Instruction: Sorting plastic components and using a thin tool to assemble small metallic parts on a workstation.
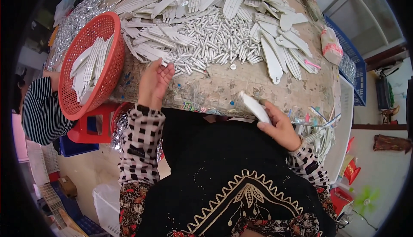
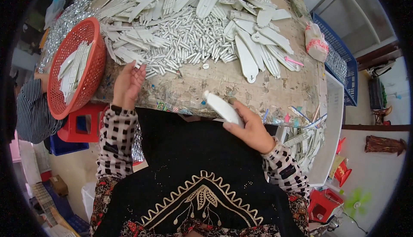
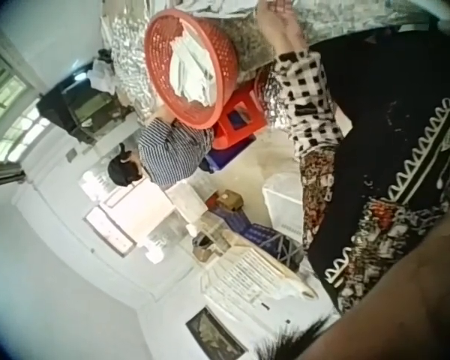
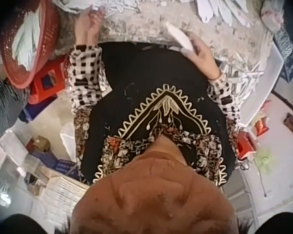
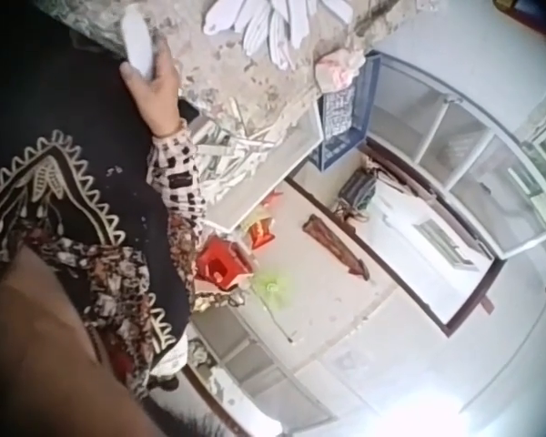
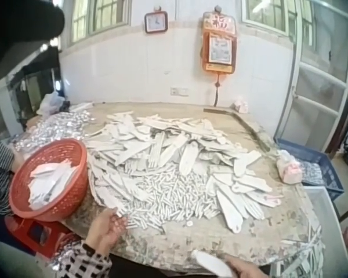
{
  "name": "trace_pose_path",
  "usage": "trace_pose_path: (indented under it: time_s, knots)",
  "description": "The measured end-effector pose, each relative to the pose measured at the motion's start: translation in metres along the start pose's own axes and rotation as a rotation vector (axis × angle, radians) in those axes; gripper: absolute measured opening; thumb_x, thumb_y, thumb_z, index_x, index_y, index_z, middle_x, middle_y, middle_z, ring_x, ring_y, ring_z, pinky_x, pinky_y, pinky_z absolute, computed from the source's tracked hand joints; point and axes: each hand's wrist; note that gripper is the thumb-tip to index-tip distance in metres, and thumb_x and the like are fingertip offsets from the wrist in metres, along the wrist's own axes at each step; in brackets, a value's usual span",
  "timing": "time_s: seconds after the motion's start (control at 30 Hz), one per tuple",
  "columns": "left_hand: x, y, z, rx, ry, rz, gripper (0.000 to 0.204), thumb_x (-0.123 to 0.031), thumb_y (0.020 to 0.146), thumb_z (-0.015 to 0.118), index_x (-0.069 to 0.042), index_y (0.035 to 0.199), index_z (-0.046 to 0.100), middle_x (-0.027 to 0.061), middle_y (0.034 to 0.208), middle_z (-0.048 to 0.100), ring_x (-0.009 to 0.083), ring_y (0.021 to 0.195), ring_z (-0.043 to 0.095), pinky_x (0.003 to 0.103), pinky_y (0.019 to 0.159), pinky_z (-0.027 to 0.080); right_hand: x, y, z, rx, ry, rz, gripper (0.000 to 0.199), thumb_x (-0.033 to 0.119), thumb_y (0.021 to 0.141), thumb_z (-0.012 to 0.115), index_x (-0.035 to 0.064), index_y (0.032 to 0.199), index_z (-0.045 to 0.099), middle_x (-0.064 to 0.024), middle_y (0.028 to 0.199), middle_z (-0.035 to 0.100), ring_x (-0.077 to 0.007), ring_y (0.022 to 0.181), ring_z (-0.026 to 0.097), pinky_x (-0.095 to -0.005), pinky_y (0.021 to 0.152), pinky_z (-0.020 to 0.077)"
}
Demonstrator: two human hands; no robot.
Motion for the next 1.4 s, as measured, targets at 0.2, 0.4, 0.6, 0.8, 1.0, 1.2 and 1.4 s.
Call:
trace_pose_path:
  time_s: [0.2,0.4,0.6,0.8,1.0,1.2,1.4]
  knots:
    - [0.035,-0.071,0.007,0.098,0.114,-0.041,0.019,-0.018,0.094,0.053,0.001,0.095,0.053,0.0139,0.079,0.064,0.0194,0.063,0.064,0.03,0.06,0.057,0.018,0.033,-0.005,0.032,0.661,0.3,0.046,0.027,0.093,0.053,-0.0023,0.128,0.046,-0.0052,0.088,0.058,-0.0103,0.066,0.053,-0.0228,0.059,0.0443]
    - [0.022,-0.065,0.004,0.159,-0.049,0.093,0.018,-0.02,0.094,0.053,-0.003,0.089,0.058,0.0109,0.074,0.066,0.0155,0.057,0.062,0.028,0.053,0.053,0.041,0.07,0.02,0.033,0.821,0.287,0.05,0.036,0.095,0.05,-0.0028,0.126,0.046,-0.0068,0.089,0.059,-0.0096,0.063,0.052,-0.022,0.055,0.0437]
    - [0.012,-0.083,0.004,0.167,-0.301,-0.008,0.014,-0.019,0.092,0.056,-0.007,0.098,0.06,0.005,0.073,0.065,0.0105,0.063,0.062,0.022,0.051,0.05,0.034,0.064,0.024,0.126,0.833,0.31,0.047,0.038,0.096,0.049,-0.0022,0.12,0.049,-0.0076,0.087,0.061,-0.0095,0.062,0.054,-0.0217,0.053,0.0449]
    - [0.054,-0.104,0.01,0.022,-0.017,0.084,0.016,-0.018,0.095,0.054,-0.005,0.103,0.054,0.0101,0.072,0.065,0.013,0.05,0.06,0.025,0.046,0.051,0.029,0.06,0.021,0.084,0.853,0.372,0.042,0.039,0.096,0.049,-0.0001,0.112,0.051,-0.008,0.086,0.062,-0.0098,0.061,0.055,-0.0223,0.054,0.0468]
    - [0.056,-0.11,0.014,0.133,-0.079,0.132,0.013,-0.015,0.096,0.052,-0.003,0.1,0.052,0.012,0.075,0.066,0.0131,0.052,0.062,0.027,0.046,0.053,0.032,0.06,0.023,0.088,0.857,0.359,0.041,0.038,0.096,0.048,0.0002,0.111,0.05,-0.0089,0.088,0.062,-0.0107,0.061,0.056,-0.0231,0.054,0.0473]
    - [0.074,-0.132,0.016,0.093,0.037,0.03,0.019,-0.016,0.096,0.052,-0.001,0.107,0.051,0.0118,0.076,0.065,0.0168,0.056,0.064,0.028,0.048,0.054,0.035,0.067,0.032,0.143,0.842,0.372,0.044,0.036,0.096,0.049,-0.0014,0.119,0.048,-0.0103,0.098,0.061,-0.0118,0.063,0.056,-0.0232,0.056,0.0472]
    - [0.018,-0.09,0.016,0.146,-0.016,0.156,0.009,-0.013,0.093,0.054,-0.004,0.094,0.054,0.0108,0.075,0.064,0.0146,0.056,0.062,0.027,0.049,0.053,0.039,0.067,0.037,0.191,0.837,0.358,0.045,0.034,0.096,0.05,-0.0019,0.124,0.047,-0.0102,0.099,0.061,-0.0117,0.064,0.056,-0.023,0.056,0.0467]
Point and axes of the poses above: each hand's wrist, its own y-axis towards the middle knuckle, its own z-axis out of the palm, x = y × z
